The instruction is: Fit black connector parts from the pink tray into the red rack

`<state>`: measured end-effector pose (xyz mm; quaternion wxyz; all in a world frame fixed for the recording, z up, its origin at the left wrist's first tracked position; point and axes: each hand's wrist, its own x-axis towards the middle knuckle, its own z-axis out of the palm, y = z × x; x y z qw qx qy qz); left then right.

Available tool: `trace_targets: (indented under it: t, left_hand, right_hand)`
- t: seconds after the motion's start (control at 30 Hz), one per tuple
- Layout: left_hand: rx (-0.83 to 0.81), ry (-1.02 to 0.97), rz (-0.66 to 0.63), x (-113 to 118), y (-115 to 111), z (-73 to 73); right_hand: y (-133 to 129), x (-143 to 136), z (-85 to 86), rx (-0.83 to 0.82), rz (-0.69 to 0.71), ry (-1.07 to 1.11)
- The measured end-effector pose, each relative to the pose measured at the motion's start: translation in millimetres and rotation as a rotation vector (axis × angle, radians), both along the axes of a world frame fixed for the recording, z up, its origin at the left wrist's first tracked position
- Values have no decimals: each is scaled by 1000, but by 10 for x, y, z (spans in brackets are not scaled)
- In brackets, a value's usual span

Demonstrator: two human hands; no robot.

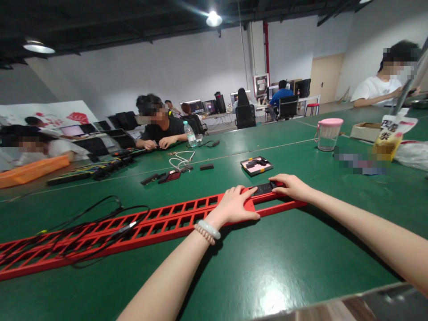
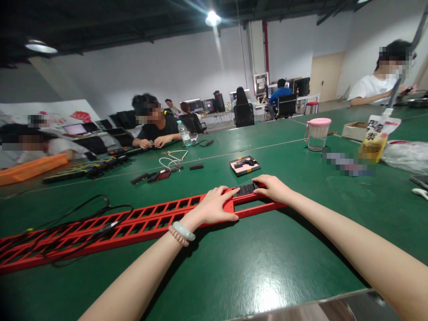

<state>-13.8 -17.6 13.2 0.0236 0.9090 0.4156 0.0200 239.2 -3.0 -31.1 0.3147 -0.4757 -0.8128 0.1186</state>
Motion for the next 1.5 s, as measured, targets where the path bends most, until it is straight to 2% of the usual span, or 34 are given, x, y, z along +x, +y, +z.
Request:
trace_targets:
  t: [1.03,1.5]
  left_hand:
    - [26,-4,-33,-4,28,-24]
    - [34,9,-30,0,32,-42]
  right_hand:
    - [21,9,13,81,33,-145]
    - [50,49,2,115,113,-211]
